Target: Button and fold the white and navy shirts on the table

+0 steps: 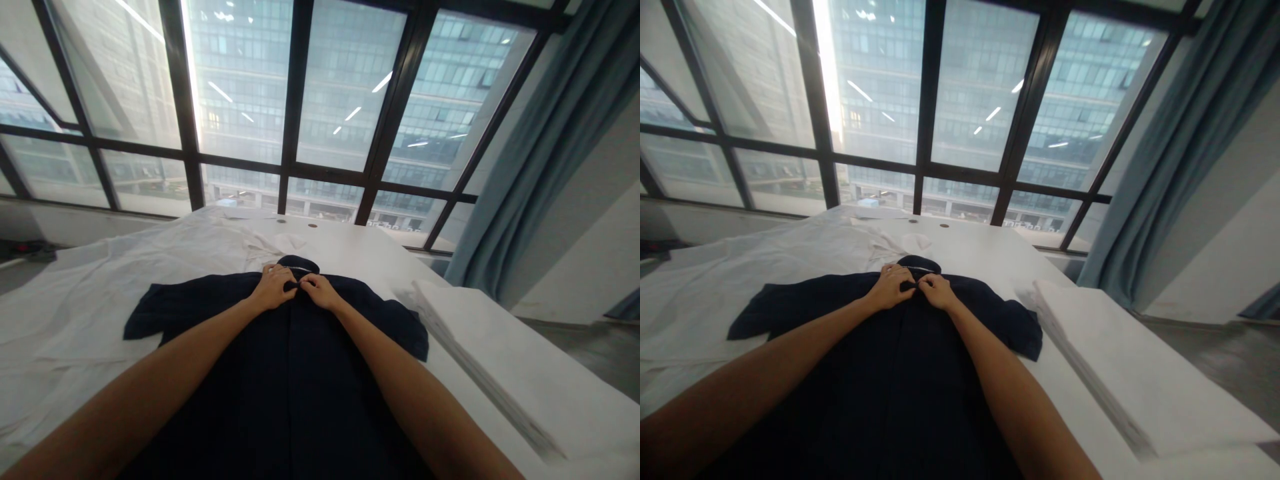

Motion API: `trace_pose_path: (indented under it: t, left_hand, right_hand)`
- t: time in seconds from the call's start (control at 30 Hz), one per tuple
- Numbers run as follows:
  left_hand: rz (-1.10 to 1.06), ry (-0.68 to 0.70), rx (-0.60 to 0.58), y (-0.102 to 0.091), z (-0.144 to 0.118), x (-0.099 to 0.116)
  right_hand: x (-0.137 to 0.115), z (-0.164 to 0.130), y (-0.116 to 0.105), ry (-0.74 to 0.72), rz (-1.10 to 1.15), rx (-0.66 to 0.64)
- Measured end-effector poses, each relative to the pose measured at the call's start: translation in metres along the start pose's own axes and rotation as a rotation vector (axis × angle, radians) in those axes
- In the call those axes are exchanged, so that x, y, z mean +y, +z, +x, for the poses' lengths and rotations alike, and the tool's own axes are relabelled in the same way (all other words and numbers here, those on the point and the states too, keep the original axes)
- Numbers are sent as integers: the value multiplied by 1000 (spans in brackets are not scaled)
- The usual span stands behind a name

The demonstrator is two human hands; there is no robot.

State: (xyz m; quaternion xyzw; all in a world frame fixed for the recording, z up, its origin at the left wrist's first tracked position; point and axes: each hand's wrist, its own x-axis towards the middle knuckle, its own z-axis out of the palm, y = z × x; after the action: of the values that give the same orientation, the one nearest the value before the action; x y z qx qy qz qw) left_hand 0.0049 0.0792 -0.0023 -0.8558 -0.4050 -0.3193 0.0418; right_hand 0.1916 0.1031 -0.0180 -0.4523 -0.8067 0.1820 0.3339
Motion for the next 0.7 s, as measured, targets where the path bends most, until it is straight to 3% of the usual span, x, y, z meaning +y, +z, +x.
trace_pose_path:
  t: [0.27,0.47,0.7]
  left_hand:
    - [16,-1,1,1,1,1]
    - [38,25,10,3,1,0]
    - [53,30,18,6,0,-1]
  right_hand:
    - [-2,4,-3,86,-38,-45]
    - [-21,-4,-8,11,-212,-12]
    - [-16,-2,-8,83,-87,-35]
